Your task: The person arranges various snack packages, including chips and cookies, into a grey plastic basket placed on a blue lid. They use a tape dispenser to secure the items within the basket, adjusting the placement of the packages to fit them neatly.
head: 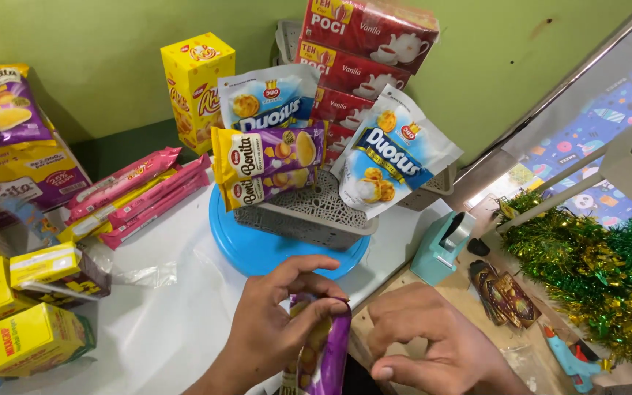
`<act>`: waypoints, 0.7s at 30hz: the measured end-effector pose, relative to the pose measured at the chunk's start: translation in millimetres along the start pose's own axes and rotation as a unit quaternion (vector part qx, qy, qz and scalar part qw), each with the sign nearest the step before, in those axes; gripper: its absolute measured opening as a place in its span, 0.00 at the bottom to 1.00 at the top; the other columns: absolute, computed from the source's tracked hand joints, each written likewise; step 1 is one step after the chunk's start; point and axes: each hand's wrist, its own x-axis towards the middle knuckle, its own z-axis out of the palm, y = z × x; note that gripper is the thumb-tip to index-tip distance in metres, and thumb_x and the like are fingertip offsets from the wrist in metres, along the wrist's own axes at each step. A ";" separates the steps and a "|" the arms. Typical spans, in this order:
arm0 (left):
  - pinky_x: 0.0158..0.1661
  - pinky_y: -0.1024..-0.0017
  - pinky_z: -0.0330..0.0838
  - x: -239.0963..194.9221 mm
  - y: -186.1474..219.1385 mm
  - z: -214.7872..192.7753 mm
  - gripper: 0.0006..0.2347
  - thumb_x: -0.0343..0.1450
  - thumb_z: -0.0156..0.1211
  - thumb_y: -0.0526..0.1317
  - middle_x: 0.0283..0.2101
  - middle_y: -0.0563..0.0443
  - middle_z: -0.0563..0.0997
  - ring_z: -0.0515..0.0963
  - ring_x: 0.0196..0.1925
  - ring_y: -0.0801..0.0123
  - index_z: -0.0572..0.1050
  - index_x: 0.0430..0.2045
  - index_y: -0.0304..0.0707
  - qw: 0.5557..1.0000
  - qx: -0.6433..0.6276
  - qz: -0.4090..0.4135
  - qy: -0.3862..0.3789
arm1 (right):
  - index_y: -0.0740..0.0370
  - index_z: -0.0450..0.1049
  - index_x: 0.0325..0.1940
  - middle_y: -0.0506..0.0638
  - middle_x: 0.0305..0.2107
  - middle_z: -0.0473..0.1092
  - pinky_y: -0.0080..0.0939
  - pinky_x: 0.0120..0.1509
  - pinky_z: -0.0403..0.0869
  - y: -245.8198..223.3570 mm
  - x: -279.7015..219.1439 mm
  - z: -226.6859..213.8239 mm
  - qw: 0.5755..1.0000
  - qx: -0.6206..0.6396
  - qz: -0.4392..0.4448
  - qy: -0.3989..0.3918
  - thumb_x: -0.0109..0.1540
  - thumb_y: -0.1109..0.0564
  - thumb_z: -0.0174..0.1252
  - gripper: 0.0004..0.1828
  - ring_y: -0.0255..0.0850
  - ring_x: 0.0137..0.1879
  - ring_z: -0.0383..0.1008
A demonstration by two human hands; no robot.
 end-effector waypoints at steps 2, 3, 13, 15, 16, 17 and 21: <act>0.39 0.77 0.83 -2.2 0.3 -3.8 0.15 0.67 0.70 0.39 0.30 0.53 0.92 0.92 0.35 0.74 0.78 0.47 0.45 1.000 -0.024 -0.011 -0.014 | 0.60 0.69 0.28 0.50 0.19 0.62 0.44 0.29 0.58 -2.8 16.5 -3.5 0.999 0.002 -0.025 -0.046 0.70 0.46 0.50 0.21 0.48 0.23 0.61; 0.42 0.76 0.86 0.1 0.9 -6.0 0.15 0.67 0.69 0.38 0.31 0.51 0.92 0.93 0.35 0.72 0.78 0.48 0.43 0.998 -0.046 -0.018 -0.032 | 0.61 0.67 0.30 0.51 0.22 0.66 0.46 0.31 0.63 -4.3 25.5 -6.9 0.995 0.001 -0.051 -0.090 0.71 0.48 0.48 0.19 0.52 0.25 0.65; 0.41 0.78 0.84 -5.6 -1.8 -8.4 0.12 0.71 0.65 0.40 0.30 0.54 0.91 0.93 0.35 0.72 0.78 0.47 0.43 0.996 -0.050 0.030 -0.061 | 0.59 0.67 0.28 0.50 0.20 0.65 0.46 0.28 0.61 -8.3 50.4 -21.3 0.971 -0.125 0.005 -0.201 0.70 0.50 0.47 0.18 0.53 0.23 0.62; 0.42 0.77 0.86 -7.1 -0.6 -7.0 0.12 0.70 0.65 0.40 0.31 0.53 0.91 0.92 0.36 0.72 0.78 0.47 0.41 0.996 -0.059 0.026 -0.066 | 0.57 0.66 0.27 0.47 0.19 0.64 0.45 0.28 0.61 -5.2 47.6 -20.5 0.969 -0.148 0.004 -0.197 0.69 0.51 0.50 0.16 0.51 0.22 0.63; 0.42 0.77 0.86 -8.1 0.2 -7.2 0.12 0.70 0.65 0.40 0.31 0.53 0.91 0.92 0.36 0.72 0.78 0.47 0.41 0.996 -0.060 0.026 -0.065 | 0.57 0.66 0.27 0.47 0.19 0.64 0.45 0.28 0.61 -5.2 46.6 -19.3 0.969 -0.148 0.004 -0.198 0.69 0.51 0.50 0.16 0.51 0.22 0.63; 0.42 0.77 0.85 -9.1 1.3 -7.1 0.12 0.71 0.65 0.40 0.31 0.53 0.91 0.93 0.36 0.72 0.78 0.47 0.41 0.996 -0.063 0.025 -0.062 | 0.55 0.66 0.27 0.46 0.18 0.64 0.45 0.27 0.60 -5.3 45.4 -18.5 0.966 -0.179 0.005 -0.185 0.69 0.50 0.51 0.16 0.50 0.22 0.64; 0.45 0.75 0.87 -10.9 2.1 -5.8 0.15 0.72 0.59 0.35 0.37 0.48 0.91 0.93 0.41 0.67 0.72 0.54 0.38 0.992 -0.087 0.054 -0.077 | 0.51 0.67 0.26 0.44 0.17 0.65 0.45 0.26 0.60 -7.5 41.6 -19.3 0.952 -0.255 0.017 -0.171 0.68 0.45 0.53 0.18 0.48 0.22 0.66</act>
